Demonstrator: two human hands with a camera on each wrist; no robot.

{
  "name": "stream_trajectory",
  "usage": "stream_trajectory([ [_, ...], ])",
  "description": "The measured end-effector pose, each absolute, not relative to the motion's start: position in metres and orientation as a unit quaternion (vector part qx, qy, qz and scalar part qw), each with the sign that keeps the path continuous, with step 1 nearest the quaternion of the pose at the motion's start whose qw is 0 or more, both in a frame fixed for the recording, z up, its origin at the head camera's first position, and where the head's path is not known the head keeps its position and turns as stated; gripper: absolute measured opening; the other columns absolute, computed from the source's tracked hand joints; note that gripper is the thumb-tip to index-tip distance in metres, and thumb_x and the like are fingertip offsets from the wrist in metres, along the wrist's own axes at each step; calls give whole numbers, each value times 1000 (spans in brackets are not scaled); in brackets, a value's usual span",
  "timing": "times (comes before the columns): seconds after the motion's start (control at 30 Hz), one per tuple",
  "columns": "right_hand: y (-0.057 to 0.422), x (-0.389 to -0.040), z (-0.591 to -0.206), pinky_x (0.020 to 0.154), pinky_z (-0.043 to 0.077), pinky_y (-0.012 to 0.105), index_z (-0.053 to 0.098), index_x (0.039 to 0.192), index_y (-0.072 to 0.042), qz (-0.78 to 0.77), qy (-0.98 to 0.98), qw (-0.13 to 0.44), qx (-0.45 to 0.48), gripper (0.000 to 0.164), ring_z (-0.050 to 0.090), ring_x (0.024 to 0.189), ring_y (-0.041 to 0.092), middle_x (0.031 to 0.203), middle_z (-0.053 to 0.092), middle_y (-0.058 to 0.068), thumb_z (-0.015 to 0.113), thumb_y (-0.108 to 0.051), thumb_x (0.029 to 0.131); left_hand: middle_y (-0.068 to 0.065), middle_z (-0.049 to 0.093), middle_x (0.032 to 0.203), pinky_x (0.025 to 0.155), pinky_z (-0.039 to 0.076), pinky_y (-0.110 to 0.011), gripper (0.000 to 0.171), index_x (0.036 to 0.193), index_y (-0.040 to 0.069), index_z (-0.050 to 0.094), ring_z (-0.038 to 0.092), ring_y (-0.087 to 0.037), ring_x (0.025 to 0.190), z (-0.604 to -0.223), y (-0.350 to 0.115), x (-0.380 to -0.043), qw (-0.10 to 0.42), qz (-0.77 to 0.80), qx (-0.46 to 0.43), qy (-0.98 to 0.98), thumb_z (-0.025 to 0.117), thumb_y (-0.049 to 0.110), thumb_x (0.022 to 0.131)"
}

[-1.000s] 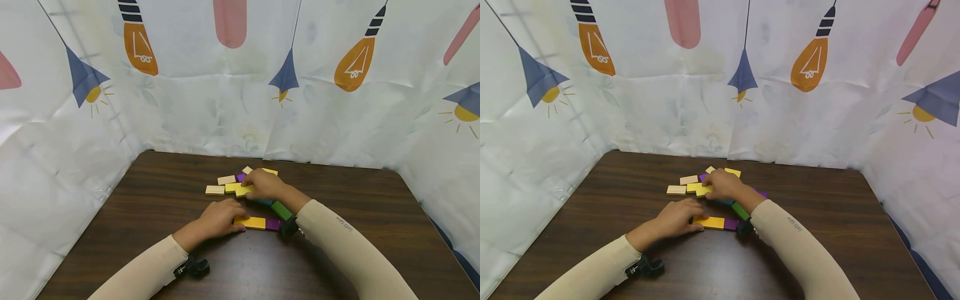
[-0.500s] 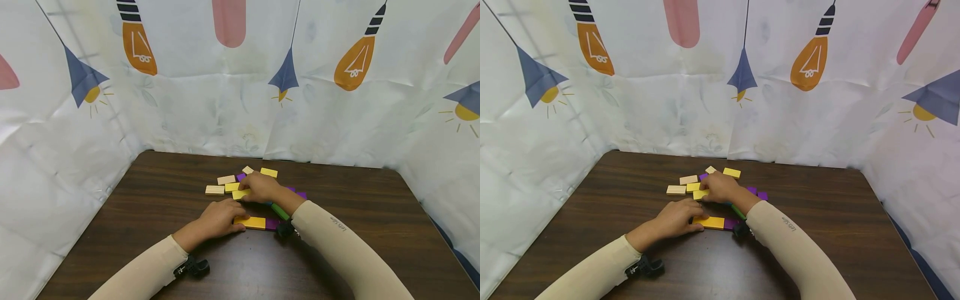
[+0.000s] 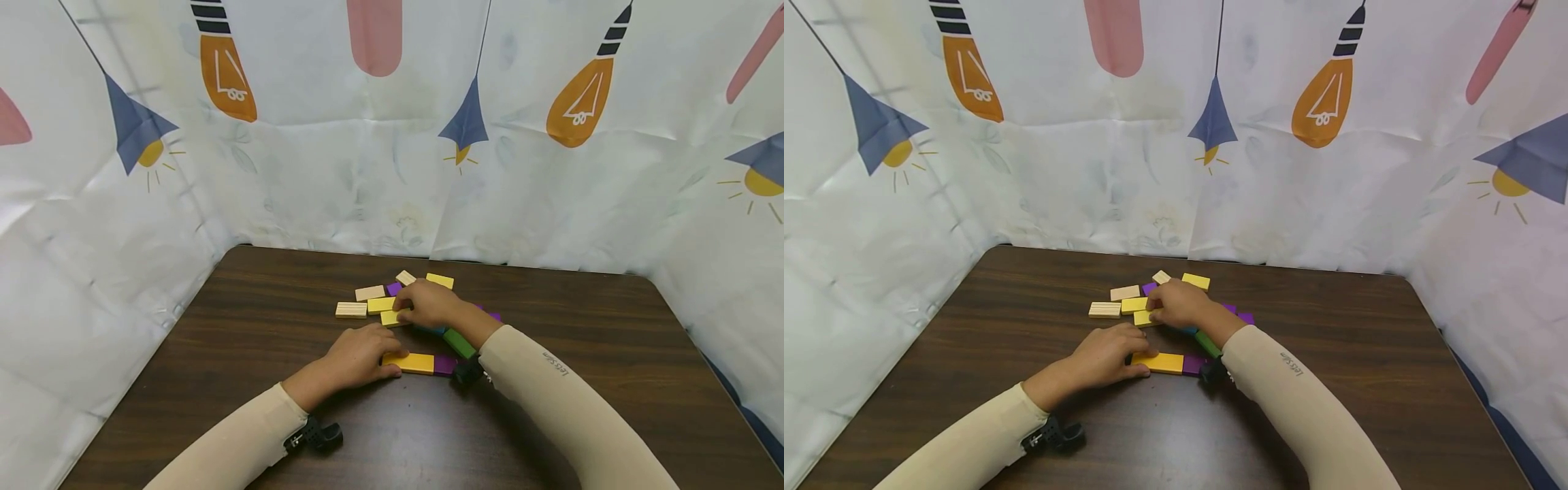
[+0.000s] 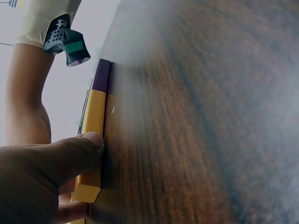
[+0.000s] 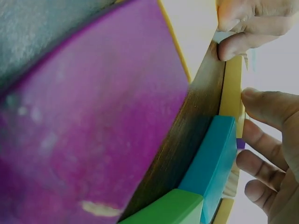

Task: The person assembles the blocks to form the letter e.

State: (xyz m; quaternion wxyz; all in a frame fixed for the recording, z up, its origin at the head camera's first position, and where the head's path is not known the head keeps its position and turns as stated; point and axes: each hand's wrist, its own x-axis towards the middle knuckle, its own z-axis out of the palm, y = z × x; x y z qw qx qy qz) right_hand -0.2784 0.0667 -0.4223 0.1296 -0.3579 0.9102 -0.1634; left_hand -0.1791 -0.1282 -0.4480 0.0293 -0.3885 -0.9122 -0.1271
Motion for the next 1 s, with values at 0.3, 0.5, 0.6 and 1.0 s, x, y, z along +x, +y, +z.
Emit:
stream_trajectory([
  [0.3, 65, -278, -423, 82, 55, 29, 78, 109, -18, -173, 905, 143, -362, 15, 67, 94, 9, 104, 74, -7, 75, -26, 96, 10, 70, 109, 68, 55, -35, 28, 114, 24, 78, 62, -14, 107, -446, -128, -178, 20, -126, -385, -914, 79, 41, 90],
  [0.5, 65, -276, -421, 82, 55, 29, 78, 107, -19, -167, 906, 144, -361, 14, 67, 94, 9, 104, 74, -7, 76, -27, 95, 10, 71, 112, 71, 56, -36, 28, 114, 24, 78, 62, -14, 109, -446, -128, -178, 19, -129, -384, -914, 79, 41, 91],
  [0.6, 66, -275, -420, 82, 55, 29, 78, 106, -19, -165, 907, 141, -362, 13, 67, 94, 9, 103, 74, -7, 76, -26, 95, 10, 71, 111, 70, 56, -36, 28, 114, 24, 78, 62, -14, 108, -446, -128, -178, 20, -129, -385, -914, 79, 40, 90],
  [1.0, 77, -270, -414, 89, 53, 32, 78, 113, -16, -202, 902, 102, -368, 18, 65, 103, 13, 111, 72, -5, 71, -24, 99, 11, 70, 106, 65, 54, -32, 27, 112, 25, 79, 61, -12, 101, -447, -129, -179, 27, -131, -389, -911, 80, 40, 90],
])
